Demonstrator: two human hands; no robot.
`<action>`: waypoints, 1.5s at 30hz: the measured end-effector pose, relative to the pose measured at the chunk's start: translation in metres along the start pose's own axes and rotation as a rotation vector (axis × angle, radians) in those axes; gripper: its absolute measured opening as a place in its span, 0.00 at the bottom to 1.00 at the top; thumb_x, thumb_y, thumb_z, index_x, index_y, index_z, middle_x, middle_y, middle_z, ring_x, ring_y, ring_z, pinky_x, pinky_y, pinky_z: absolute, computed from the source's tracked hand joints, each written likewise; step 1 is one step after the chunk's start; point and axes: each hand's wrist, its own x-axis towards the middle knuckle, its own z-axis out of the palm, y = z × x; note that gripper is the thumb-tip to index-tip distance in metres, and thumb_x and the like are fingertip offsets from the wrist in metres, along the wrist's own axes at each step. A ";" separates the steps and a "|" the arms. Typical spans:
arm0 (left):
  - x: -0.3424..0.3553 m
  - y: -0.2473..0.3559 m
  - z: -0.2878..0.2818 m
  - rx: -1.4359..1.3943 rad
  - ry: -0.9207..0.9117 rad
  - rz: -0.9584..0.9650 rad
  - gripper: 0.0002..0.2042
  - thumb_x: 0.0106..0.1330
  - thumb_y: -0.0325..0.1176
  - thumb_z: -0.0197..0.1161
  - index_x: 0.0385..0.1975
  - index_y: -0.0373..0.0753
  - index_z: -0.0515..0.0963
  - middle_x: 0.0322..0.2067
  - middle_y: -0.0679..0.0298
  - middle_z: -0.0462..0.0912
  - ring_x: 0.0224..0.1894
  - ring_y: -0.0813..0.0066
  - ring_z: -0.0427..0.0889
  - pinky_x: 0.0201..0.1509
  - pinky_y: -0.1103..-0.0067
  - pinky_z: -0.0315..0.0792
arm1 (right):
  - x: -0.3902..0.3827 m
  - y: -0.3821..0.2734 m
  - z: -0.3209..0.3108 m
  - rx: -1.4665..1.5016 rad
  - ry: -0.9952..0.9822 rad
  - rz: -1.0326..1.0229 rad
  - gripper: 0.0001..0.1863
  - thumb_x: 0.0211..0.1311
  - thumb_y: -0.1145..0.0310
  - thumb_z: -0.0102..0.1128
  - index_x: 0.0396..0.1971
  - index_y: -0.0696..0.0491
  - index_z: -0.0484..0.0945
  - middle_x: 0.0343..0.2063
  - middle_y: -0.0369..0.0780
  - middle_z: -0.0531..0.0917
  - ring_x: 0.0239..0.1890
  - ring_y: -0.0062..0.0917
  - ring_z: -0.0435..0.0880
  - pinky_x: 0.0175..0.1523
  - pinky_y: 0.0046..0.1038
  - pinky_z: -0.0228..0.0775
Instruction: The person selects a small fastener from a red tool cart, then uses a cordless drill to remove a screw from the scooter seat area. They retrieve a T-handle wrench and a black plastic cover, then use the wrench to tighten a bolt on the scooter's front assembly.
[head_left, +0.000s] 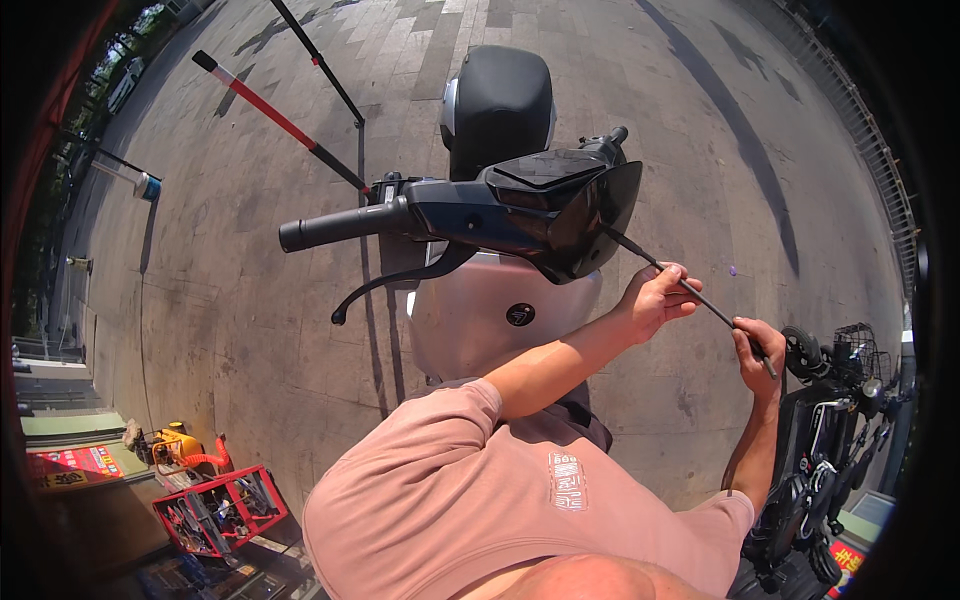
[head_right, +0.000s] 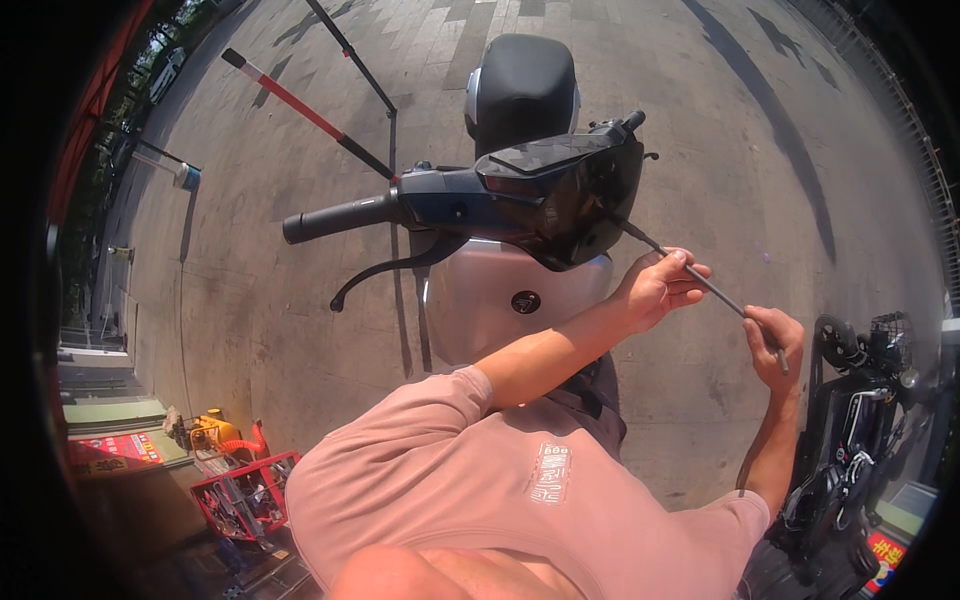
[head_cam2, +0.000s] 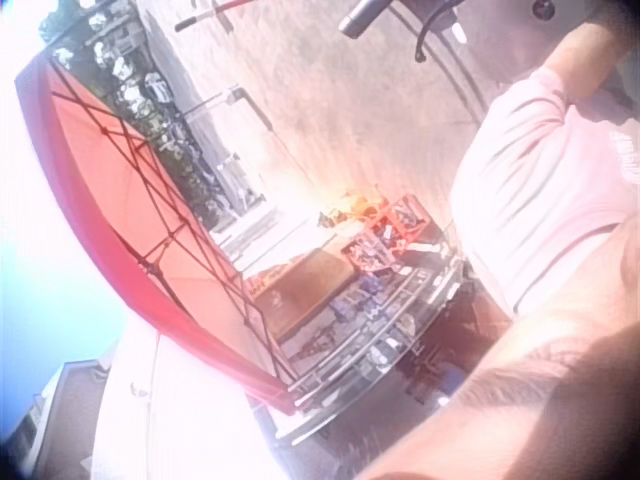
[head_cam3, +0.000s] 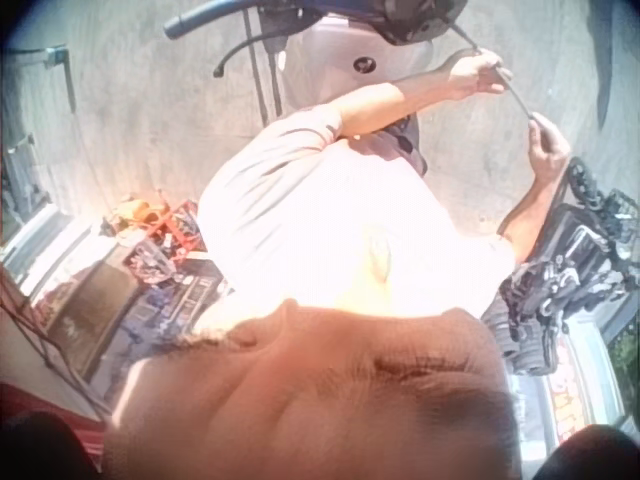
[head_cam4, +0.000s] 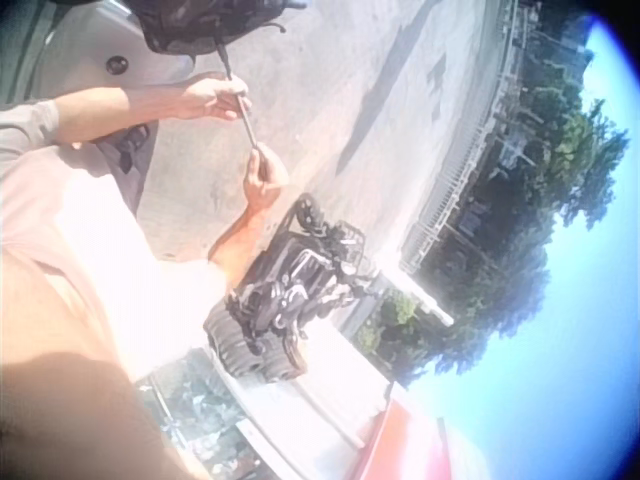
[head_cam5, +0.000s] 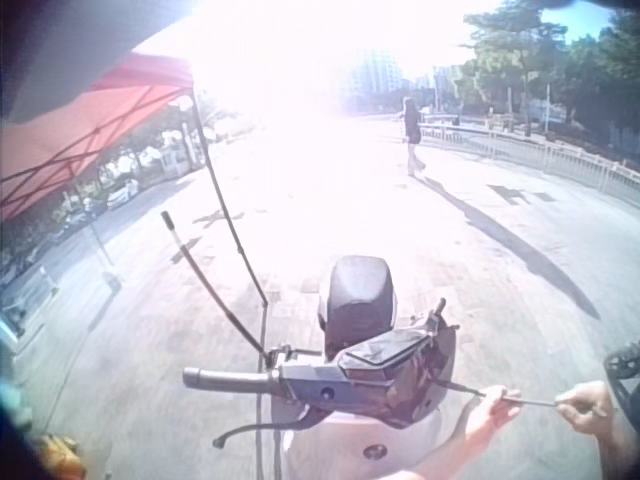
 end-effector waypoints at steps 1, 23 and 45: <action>0.000 0.001 -0.001 -0.034 -0.016 -0.010 0.08 0.70 0.39 0.50 0.39 0.43 0.70 0.41 0.59 0.80 0.41 0.67 0.81 0.44 0.76 0.77 | 0.008 -0.001 -0.006 -0.198 -0.050 -0.179 0.11 0.45 0.81 0.65 0.32 0.58 0.79 0.16 0.39 0.73 0.17 0.25 0.70 0.24 0.24 0.59; 0.005 -0.013 -0.004 0.005 -0.007 0.059 0.10 0.69 0.42 0.51 0.37 0.43 0.70 0.37 0.64 0.80 0.37 0.75 0.81 0.39 0.80 0.76 | -0.025 0.039 0.010 0.029 0.185 0.385 0.26 0.71 0.52 0.41 0.26 0.60 0.76 0.19 0.30 0.72 0.20 0.10 0.61 0.24 0.16 0.48; -0.017 0.004 0.011 0.018 0.188 0.029 0.10 0.71 0.38 0.50 0.39 0.40 0.74 0.38 0.56 0.82 0.38 0.66 0.83 0.43 0.75 0.79 | 0.003 0.007 -0.017 0.236 -0.211 -0.059 0.07 0.53 0.77 0.58 0.34 0.57 0.78 0.19 0.41 0.75 0.19 0.29 0.74 0.25 0.25 0.65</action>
